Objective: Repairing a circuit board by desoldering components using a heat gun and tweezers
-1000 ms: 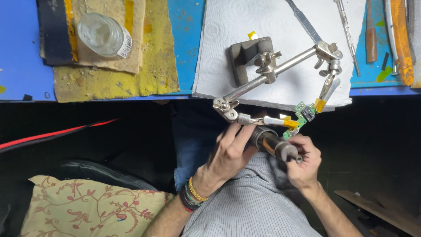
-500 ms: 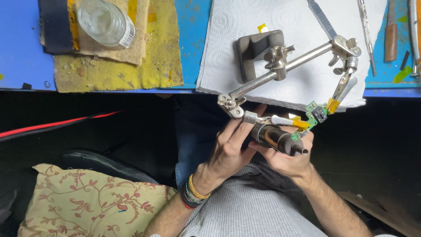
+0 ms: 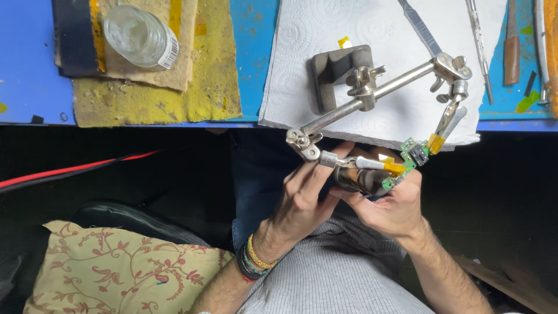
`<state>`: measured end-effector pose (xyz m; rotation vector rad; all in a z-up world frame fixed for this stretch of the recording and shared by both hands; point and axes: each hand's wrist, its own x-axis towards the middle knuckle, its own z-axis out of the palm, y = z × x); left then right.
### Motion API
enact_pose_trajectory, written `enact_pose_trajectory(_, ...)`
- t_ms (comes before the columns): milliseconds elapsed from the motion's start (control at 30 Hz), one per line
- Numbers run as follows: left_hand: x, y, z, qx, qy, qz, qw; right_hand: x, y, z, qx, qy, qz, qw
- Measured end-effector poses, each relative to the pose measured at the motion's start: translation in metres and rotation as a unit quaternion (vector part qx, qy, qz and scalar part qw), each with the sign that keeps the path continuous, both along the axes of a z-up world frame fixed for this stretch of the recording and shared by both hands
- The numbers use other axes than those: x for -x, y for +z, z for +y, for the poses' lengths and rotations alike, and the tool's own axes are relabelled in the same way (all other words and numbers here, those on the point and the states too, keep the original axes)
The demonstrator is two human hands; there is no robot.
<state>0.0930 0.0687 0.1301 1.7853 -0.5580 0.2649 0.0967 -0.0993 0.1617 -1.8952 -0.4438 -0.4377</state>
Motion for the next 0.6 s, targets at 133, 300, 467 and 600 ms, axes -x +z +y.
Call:
enact_pose_trajectory(133,-0.001,0.005,0.002,-0.010,0.008,0.000,1.000,-0.003,0.003,0.002,-0.011,0.005,0.010,1.000)
enact_pose_trajectory(300,-0.001,-0.007,0.002,-0.046,0.014,-0.011,0.999,-0.004,0.002,-0.002,-0.006,0.010,0.017,1.000)
enact_pose_trajectory(467,-0.003,0.004,0.004,-0.026,0.030,-0.005,0.999,0.018,-0.010,-0.028,0.025,-0.008,0.043,0.999)
enact_pose_trajectory(600,-0.002,0.011,0.010,-0.062,0.021,0.015,0.998,0.031,0.021,-0.064,0.173,-0.116,0.029,0.978)
